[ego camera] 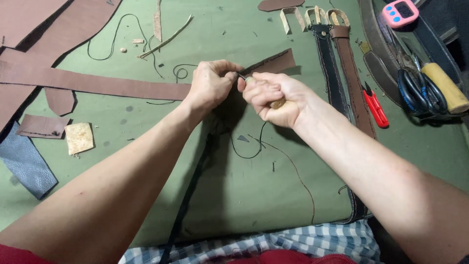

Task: Hand-sewing a leather strap using an awl and thread at a workbench.

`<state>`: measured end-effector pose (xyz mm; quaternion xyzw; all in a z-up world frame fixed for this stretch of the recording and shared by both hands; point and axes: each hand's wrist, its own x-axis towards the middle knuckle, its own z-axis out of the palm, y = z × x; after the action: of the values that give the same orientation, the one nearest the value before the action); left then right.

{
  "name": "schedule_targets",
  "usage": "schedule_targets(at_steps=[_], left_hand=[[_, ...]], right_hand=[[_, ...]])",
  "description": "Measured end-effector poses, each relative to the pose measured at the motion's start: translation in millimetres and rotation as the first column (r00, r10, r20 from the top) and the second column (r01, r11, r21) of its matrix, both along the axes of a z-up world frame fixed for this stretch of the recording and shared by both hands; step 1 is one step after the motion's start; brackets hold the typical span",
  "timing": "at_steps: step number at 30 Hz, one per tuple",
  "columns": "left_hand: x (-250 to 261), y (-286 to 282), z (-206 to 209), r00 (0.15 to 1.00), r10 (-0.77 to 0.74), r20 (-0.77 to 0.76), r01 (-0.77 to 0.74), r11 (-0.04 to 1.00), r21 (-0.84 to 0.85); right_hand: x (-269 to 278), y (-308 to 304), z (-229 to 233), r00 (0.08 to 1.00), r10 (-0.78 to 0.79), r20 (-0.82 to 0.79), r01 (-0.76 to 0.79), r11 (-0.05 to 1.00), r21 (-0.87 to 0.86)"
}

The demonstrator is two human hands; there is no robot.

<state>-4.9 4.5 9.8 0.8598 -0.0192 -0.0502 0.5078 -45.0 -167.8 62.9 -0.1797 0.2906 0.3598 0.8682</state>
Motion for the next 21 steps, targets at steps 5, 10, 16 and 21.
schedule_targets(at_steps=[5, 10, 16, 21], left_hand=[[15, 2, -18, 1.0, -0.004, -0.005, 0.004, 1.0, 0.003], [11, 3, -13, 1.0, 0.013, 0.006, -0.013, 1.0, -0.029], [14, -5, -14, 0.999, 0.024, -0.031, -0.026, 0.997, -0.077], [7, -8, 0, 0.997, 0.019, -0.078, -0.027, 0.996, -0.091]], right_hand=[[-1, 20, -20, 0.777, 0.589, 0.221, -0.005, 0.357, -0.934], [-4, 28, -16, 0.661, 0.74, 0.125, 0.107, 0.071, -0.992], [-13, 32, -15, 0.802, 0.542, 0.252, 0.046, 0.364, -0.93], [-21, 38, -3, 0.788, 0.591, 0.171, 0.051, 0.213, -0.976]])
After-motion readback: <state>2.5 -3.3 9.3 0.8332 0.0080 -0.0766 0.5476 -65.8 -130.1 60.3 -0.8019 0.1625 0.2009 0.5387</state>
